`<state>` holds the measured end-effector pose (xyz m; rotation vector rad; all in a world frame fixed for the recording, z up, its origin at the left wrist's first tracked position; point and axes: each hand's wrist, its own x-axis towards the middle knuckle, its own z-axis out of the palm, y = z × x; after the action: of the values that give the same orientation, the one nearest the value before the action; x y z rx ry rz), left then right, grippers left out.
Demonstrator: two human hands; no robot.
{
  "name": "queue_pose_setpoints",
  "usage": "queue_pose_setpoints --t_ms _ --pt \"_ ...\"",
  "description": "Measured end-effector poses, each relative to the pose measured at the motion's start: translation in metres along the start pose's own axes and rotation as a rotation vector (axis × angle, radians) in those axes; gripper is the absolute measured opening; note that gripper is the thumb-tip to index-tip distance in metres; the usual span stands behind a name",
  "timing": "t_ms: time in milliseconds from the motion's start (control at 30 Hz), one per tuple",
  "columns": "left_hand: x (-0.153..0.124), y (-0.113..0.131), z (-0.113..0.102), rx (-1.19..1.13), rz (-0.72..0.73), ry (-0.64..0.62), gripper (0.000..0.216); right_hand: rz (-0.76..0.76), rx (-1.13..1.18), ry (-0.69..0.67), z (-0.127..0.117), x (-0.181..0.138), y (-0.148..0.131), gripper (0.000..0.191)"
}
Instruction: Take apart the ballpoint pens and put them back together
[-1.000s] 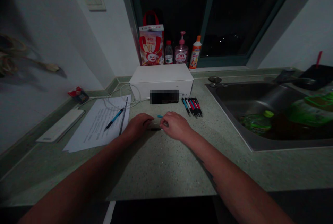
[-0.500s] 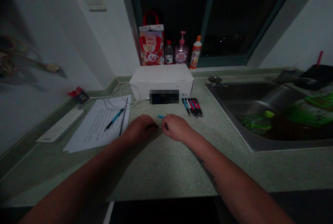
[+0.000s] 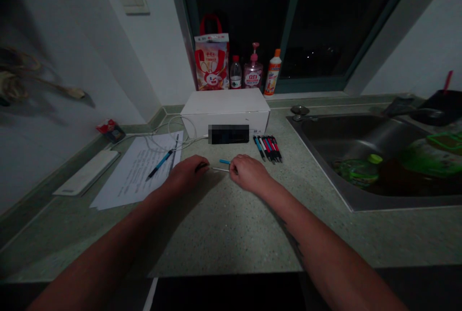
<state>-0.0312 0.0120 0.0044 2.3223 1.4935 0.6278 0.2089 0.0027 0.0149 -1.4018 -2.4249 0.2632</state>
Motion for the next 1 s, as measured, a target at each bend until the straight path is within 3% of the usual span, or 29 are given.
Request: queue_pose_setpoints --t_ms 533,633,700,833,1000 --pt "0.001 -0.011 0.0 0.314 0.21 -0.112 0.034 -0.076 0.061 -0.086 0.002 -0.005 -0.002 0.008" --pt "0.001 -0.013 -0.003 0.315 0.186 -0.104 0.032 -0.05 0.057 -0.081 0.001 -0.005 -0.002 0.007" --pt "0.001 -0.01 -0.006 0.311 0.088 -0.063 0.032 -0.036 0.054 -0.069 0.001 -0.004 -0.003 0.008" --pt "0.001 0.003 -0.011 0.126 -0.129 0.031 0.032 -0.031 0.117 0.019 0.003 -0.003 -0.008 0.013" --pt "-0.004 0.021 -0.003 -0.312 -0.031 -0.086 0.041 -0.148 0.213 0.041 0.006 -0.004 -0.019 0.028"
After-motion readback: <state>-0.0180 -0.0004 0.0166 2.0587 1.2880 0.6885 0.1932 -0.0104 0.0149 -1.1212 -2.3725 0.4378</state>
